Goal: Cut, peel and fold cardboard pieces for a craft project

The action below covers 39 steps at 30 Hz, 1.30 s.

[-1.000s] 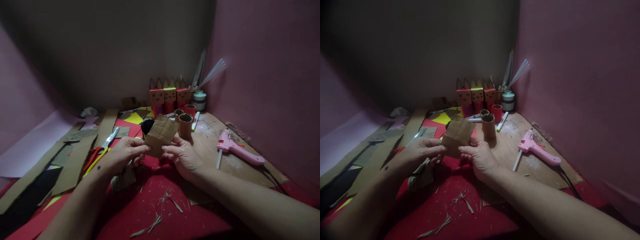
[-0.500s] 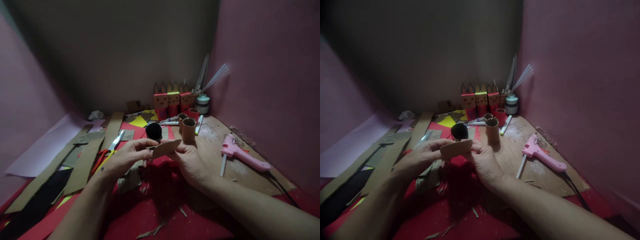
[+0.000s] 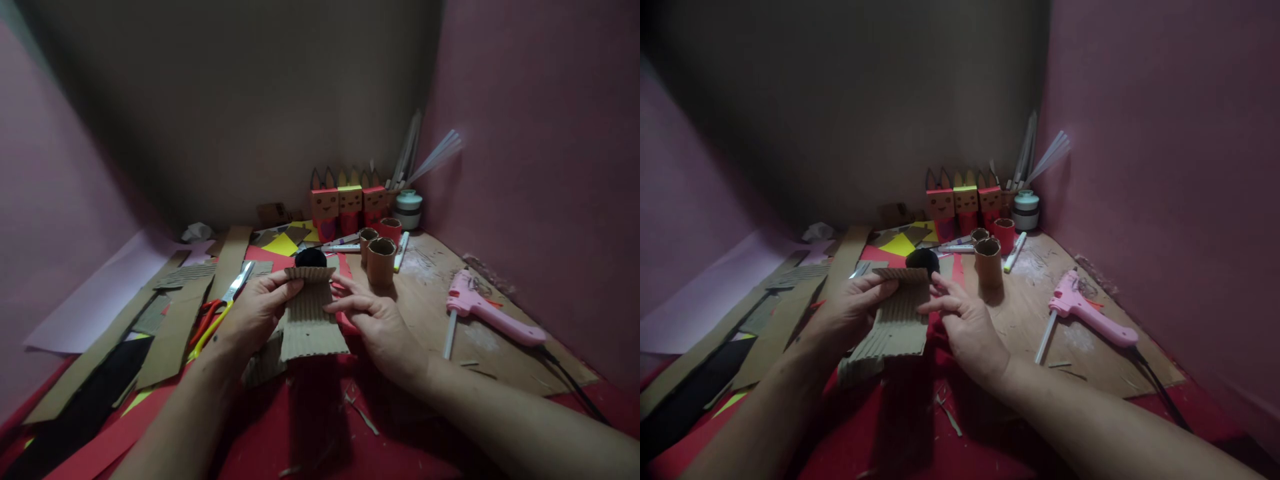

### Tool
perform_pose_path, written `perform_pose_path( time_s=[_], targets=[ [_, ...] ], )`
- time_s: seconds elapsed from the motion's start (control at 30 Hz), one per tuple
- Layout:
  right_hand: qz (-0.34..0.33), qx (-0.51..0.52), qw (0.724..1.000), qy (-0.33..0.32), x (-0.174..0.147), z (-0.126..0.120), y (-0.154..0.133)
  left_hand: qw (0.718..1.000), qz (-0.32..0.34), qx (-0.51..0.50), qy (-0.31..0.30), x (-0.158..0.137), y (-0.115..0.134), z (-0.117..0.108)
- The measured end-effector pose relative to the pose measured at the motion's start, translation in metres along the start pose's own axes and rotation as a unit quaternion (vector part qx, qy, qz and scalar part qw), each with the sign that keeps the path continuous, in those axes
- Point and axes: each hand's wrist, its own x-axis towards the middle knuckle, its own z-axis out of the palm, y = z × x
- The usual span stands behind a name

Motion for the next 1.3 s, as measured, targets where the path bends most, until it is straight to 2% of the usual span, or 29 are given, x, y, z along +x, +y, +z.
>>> perform_pose_path(
  time_s=[0.13,0.27,0.37,0.43,0.53,0.6,0.73,0.93,1.1,1.2,1.3],
  targets=[
    [0.088,0.087,0.992,-0.012,-0.001,0.000,-0.003,0.998,0.022,0.054,0.027,-0.002,0.001,0.003],
    [0.151,0.198,0.968,-0.016,-0.001,0.004,0.000,0.989,0.047,0.127,0.056,-0.007,0.004,0.009],
    [0.160,0.251,0.955,-0.016,0.001,0.005,0.000,0.987,0.054,0.139,0.068,-0.007,0.005,0.011],
    [0.155,0.281,0.947,-0.020,0.001,0.004,-0.003,0.991,0.043,0.107,0.075,-0.006,0.004,0.011],
    [0.146,0.310,0.935,-0.085,0.000,0.003,-0.005,0.994,0.024,0.048,0.096,-0.002,0.001,0.008],
    [0.138,0.292,0.939,-0.122,-0.002,0.003,-0.003,0.993,0.023,0.046,0.109,-0.001,0.000,0.007],
    [0.126,0.200,0.968,-0.079,-0.001,0.005,0.005,0.989,0.020,0.095,0.115,-0.003,0.002,0.009],
    [0.128,0.185,0.974,0.008,0.004,0.008,0.006,0.993,0.014,0.114,0.004,-0.006,-0.002,0.011],
    [0.146,0.188,0.970,0.051,0.005,0.006,0.008,0.995,0.010,0.093,-0.036,-0.007,-0.004,0.011],
    [0.148,0.179,0.972,0.047,0.006,0.004,0.008,0.986,0.028,0.159,-0.028,-0.009,-0.001,0.017],
    [0.156,0.173,0.973,0.005,0.006,0.004,0.007,0.974,0.032,0.226,0.007,-0.011,0.002,0.021]
  ],
)
